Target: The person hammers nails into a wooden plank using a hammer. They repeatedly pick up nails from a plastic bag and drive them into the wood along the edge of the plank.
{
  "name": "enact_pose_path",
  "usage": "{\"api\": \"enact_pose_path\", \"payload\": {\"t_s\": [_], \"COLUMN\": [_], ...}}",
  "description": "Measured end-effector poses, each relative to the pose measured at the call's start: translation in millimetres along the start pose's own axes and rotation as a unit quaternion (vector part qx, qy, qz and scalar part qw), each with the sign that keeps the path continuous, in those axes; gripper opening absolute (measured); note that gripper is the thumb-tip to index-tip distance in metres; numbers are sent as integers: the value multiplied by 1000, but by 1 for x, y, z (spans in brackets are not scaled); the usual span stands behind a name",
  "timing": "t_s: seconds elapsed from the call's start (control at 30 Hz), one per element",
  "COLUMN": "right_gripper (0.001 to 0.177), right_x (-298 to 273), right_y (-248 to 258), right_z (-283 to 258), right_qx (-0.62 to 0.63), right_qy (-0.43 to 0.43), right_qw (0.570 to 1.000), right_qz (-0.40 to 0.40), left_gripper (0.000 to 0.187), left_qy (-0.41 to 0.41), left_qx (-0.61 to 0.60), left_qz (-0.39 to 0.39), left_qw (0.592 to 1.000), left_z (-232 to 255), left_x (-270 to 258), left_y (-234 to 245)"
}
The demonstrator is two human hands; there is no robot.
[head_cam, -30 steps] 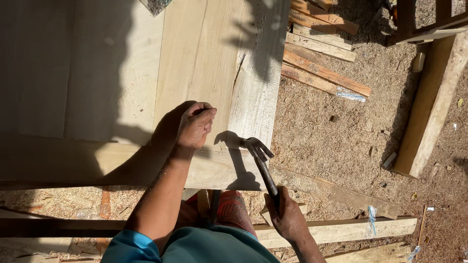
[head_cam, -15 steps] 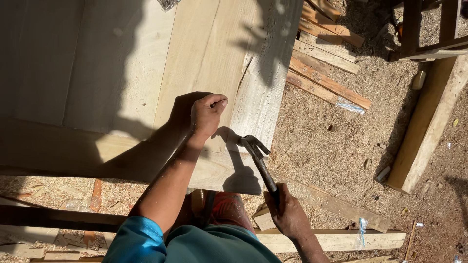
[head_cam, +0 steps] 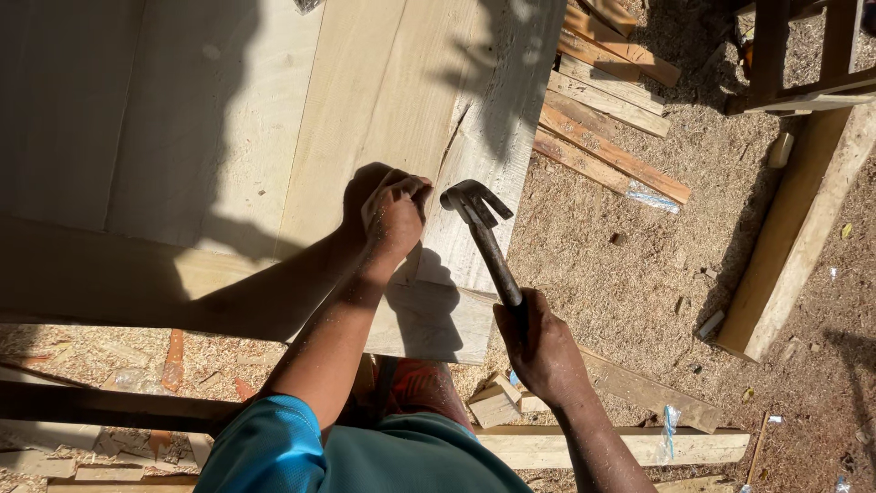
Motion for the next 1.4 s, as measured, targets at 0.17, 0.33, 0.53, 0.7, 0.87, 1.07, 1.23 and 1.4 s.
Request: {"api": "enact_pose_path", "payload": {"t_s": [0.17, 0.33, 0.53, 0.7, 0.87, 1.07, 1.23, 1.4], "right_gripper": [36, 26, 34, 33, 43, 29, 32, 42], "right_x": [25, 18, -14, 29, 15, 40, 67, 77], "right_y": [4, 17, 26, 15, 29, 10, -6, -22], "right_z": [-29, -46, -44, -62, -58, -64, -3, 7], "right_qx": [-72, -118, -71, -73, -41, -61, 26, -30], "right_qy": [4, 147, 210, 43, 86, 303, -93, 101], "right_qw": [997, 982, 969, 996, 995, 943, 995, 994], "right_qz": [-8, 25, 105, -21, 39, 120, 1, 18], "left_gripper": [8, 14, 10, 9, 16, 20, 17, 24], "left_qy": [215, 131, 152, 220, 172, 248, 323, 405], "left_qx": [253, 297, 216, 186, 142, 68, -56, -399], "left_qz": [8, -12, 4, 115, 78, 159, 218, 265], "left_qw": [943, 946, 964, 951, 972, 953, 919, 779], "left_z": [-11, 13, 14, 15, 17, -9, -33, -43], "left_x": [-10, 0, -4, 6, 6, -5, -23, -21], "left_y": [-21, -7, 9, 19, 28, 11, 10, 34]}}
Point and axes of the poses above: each hand's wrist, its own x-axis towards the middle knuckle, its own y-axis out of the back of the hand, z = x × y, the point moved 3 cm from there along x, towards the middle knuckle, and after that the axes turned 5 degrees about -z, right-handed, at the moved point
